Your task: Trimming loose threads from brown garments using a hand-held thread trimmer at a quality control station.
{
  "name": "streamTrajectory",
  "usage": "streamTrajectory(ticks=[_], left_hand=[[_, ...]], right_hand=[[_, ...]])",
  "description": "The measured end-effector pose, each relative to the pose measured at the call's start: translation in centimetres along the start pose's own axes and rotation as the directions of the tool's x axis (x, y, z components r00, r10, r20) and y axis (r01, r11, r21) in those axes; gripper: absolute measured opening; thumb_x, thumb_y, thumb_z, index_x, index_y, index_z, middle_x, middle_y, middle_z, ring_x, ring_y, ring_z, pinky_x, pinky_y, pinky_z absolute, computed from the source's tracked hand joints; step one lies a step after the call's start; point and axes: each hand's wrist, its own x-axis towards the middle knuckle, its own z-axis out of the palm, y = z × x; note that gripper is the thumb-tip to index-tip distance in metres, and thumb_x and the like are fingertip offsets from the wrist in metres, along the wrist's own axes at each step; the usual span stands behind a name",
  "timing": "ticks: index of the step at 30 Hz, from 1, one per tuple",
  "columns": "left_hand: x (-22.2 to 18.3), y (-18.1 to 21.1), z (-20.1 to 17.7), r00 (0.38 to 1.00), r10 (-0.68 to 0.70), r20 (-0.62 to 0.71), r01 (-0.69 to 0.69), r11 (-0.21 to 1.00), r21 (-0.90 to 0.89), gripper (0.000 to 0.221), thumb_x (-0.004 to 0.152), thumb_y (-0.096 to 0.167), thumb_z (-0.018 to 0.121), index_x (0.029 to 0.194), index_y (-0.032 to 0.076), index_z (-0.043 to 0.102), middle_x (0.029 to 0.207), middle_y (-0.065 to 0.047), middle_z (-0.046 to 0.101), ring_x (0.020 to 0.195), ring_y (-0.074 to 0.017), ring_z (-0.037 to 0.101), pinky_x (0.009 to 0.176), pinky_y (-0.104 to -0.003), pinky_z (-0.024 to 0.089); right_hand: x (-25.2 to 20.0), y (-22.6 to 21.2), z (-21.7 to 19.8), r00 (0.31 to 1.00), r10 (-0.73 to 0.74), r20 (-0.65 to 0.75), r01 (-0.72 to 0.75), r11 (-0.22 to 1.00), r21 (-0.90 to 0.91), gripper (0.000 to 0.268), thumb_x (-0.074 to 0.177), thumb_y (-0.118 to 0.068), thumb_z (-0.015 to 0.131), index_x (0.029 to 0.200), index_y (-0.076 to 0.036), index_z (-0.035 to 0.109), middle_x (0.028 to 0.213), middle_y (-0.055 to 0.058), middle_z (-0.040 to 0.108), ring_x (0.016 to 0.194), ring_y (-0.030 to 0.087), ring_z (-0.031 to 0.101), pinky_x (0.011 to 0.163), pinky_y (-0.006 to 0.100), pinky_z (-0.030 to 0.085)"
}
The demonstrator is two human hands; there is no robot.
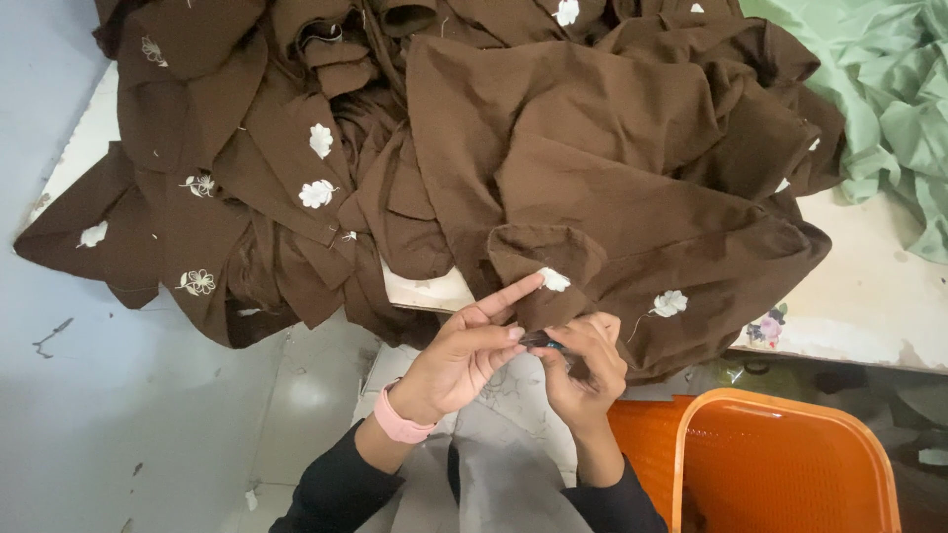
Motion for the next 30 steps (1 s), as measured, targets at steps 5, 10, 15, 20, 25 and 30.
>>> streamTrajectory(ticks=[5, 10, 15, 20, 25, 30], left_hand=[[-0.3, 0.7, 0.5, 0.998, 0.056, -0.013, -0.055, 0.995, 0.078, 0.058, 0.073, -0.009, 0.051, 0.127, -0.006, 0.031, 0.109, -0.012, 0.047, 0.090, -0.0190, 0.059, 0.072, -0.024, 0.053], [-0.5, 0.9, 0.6, 0.989, 0.145, -0.033, -0.138, 0.979, 0.148, 0.059, 0.071, -0.009, 0.054, 0.126, -0.006, 0.032, 0.109, -0.012, 0.047, 0.088, -0.0168, 0.059, 0.073, -0.024, 0.053], [-1.6, 2.1, 2.8, 0.982, 0.184, 0.051, -0.189, 0.976, 0.112, 0.059, 0.073, -0.006, 0.053, 0.127, -0.005, 0.031, 0.117, -0.015, 0.041, 0.090, -0.0179, 0.058, 0.076, -0.023, 0.052], [-2.9, 6.5, 2.9, 0.872, 0.361, 0.329, -0.326, 0.932, -0.157, 0.058, 0.075, -0.010, 0.051, 0.128, -0.005, 0.029, 0.131, -0.021, 0.030, 0.103, -0.0290, 0.048, 0.089, -0.035, 0.044], [-8.2, 10.6, -0.7, 0.700, 0.681, 0.213, -0.647, 0.732, -0.213, 0.073, 0.070, -0.016, 0.035, 0.139, 0.002, 0.016, 0.140, -0.011, 0.024, 0.047, -0.0076, 0.035, 0.047, -0.017, 0.033], [-11.9, 14.9, -9.0, 0.463, 0.875, 0.139, -0.884, 0.468, -0.007, 0.053, 0.093, -0.015, 0.027, 0.123, 0.014, 0.060, 0.112, -0.002, 0.063, 0.106, -0.0144, 0.059, 0.113, -0.030, 0.042]], right_hand=[[0.9, -0.9, 0.3, 0.999, -0.034, 0.012, 0.034, 0.998, -0.050, 0.011, 0.070, -0.010, 0.068, 0.076, -0.001, 0.064, 0.062, 0.005, 0.062, 0.049, 0.018, 0.052, 0.066, 0.029, 0.034], [0.7, -1.2, 0.2, 0.999, -0.031, 0.027, 0.033, 0.997, -0.065, 0.011, 0.073, -0.011, 0.066, 0.078, -0.002, 0.064, 0.065, 0.006, 0.062, 0.051, 0.020, 0.053, 0.066, 0.030, 0.033], [-0.1, -1.1, 0.7, 0.999, -0.007, -0.033, 0.004, 0.997, -0.072, 0.014, 0.073, -0.013, 0.065, 0.079, -0.001, 0.063, 0.063, 0.006, 0.061, 0.051, 0.019, 0.053, 0.066, 0.030, 0.034], [-1.9, 1.9, -0.2, 0.991, -0.104, -0.082, 0.064, 0.917, -0.395, 0.044, 0.063, -0.007, 0.075, 0.098, 0.002, 0.050, 0.086, 0.012, 0.050, 0.074, 0.027, 0.047, 0.067, 0.035, 0.037], [-2.3, 4.9, -2.6, 0.984, -0.051, -0.172, -0.044, 0.858, -0.511, 0.048, 0.071, -0.003, 0.070, 0.107, -0.005, 0.039, 0.094, 0.010, 0.031, 0.074, 0.016, 0.037, 0.053, 0.021, 0.032], [0.5, 3.4, -4.7, 0.992, 0.104, -0.070, -0.125, 0.785, -0.606, 0.058, 0.063, 0.002, 0.059, 0.117, -0.002, 0.038, 0.108, 0.014, 0.029, 0.099, 0.030, 0.040, 0.063, 0.041, 0.046]])
